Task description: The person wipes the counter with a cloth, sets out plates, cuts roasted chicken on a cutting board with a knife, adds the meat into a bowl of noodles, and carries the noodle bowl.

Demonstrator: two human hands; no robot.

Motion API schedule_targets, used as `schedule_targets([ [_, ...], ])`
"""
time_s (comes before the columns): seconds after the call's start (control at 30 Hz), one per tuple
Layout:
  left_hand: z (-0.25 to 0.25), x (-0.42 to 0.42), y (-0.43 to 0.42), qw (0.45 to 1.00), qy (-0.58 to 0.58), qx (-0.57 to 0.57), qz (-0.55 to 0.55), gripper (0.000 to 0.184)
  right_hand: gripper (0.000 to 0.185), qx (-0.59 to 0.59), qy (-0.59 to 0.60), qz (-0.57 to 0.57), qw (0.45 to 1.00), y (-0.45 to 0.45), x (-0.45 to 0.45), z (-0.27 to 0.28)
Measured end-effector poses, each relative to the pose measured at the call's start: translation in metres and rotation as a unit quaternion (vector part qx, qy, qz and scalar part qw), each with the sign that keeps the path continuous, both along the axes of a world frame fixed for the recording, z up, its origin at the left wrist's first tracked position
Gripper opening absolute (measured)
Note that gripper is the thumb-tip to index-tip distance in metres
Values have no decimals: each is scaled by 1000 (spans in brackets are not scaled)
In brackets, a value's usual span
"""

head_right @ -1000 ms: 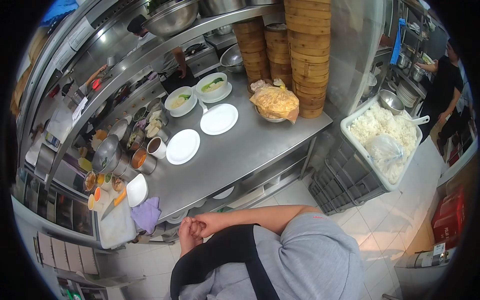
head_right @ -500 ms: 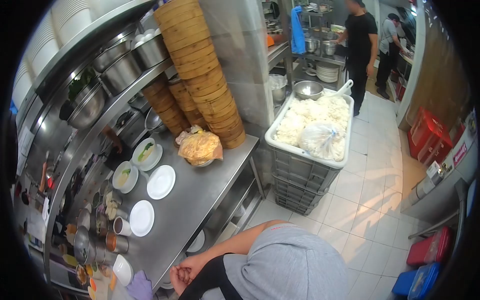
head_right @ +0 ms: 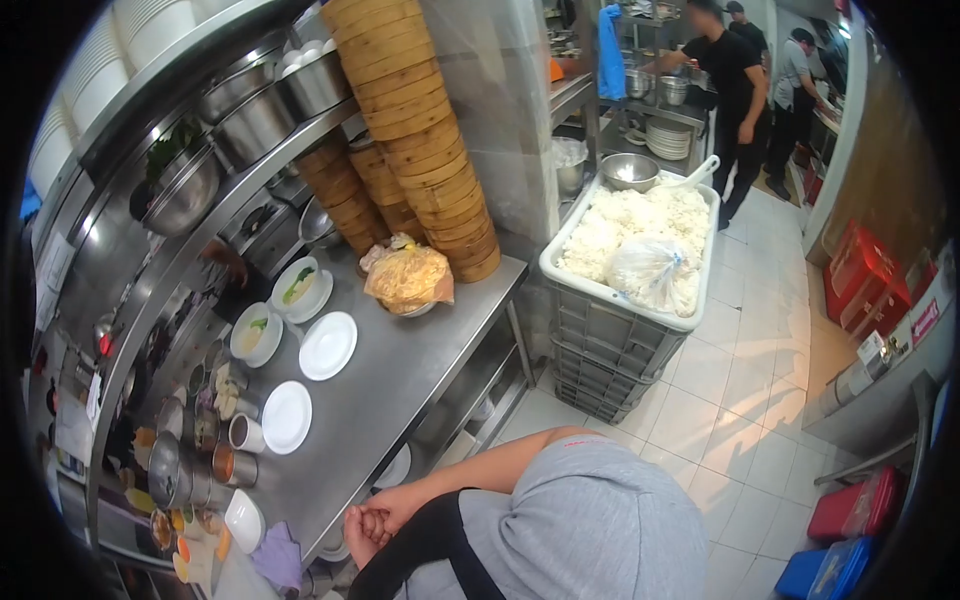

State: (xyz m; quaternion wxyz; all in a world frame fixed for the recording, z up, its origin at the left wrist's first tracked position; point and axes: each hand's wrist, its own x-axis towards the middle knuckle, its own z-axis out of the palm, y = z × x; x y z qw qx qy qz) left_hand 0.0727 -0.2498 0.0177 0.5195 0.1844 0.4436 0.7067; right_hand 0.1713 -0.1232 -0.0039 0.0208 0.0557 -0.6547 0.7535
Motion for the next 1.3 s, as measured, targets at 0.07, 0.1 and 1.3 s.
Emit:
schedule_targets([
  [0.07, 1, 1, -4, 999, 11, -10, 30, 22, 42, -1, -6, 19, 1000, -5, -6, -3],
  [0.1, -5, -1, -3, 999, 23, 4, 30, 22, 43, -26, 5, 18, 999, -8, -7, -4],
  [1.3, -43, -1, -31, 928, 69, -223, 292, 17, 28, 459, -362, -560, 587, 399, 60, 118],
])
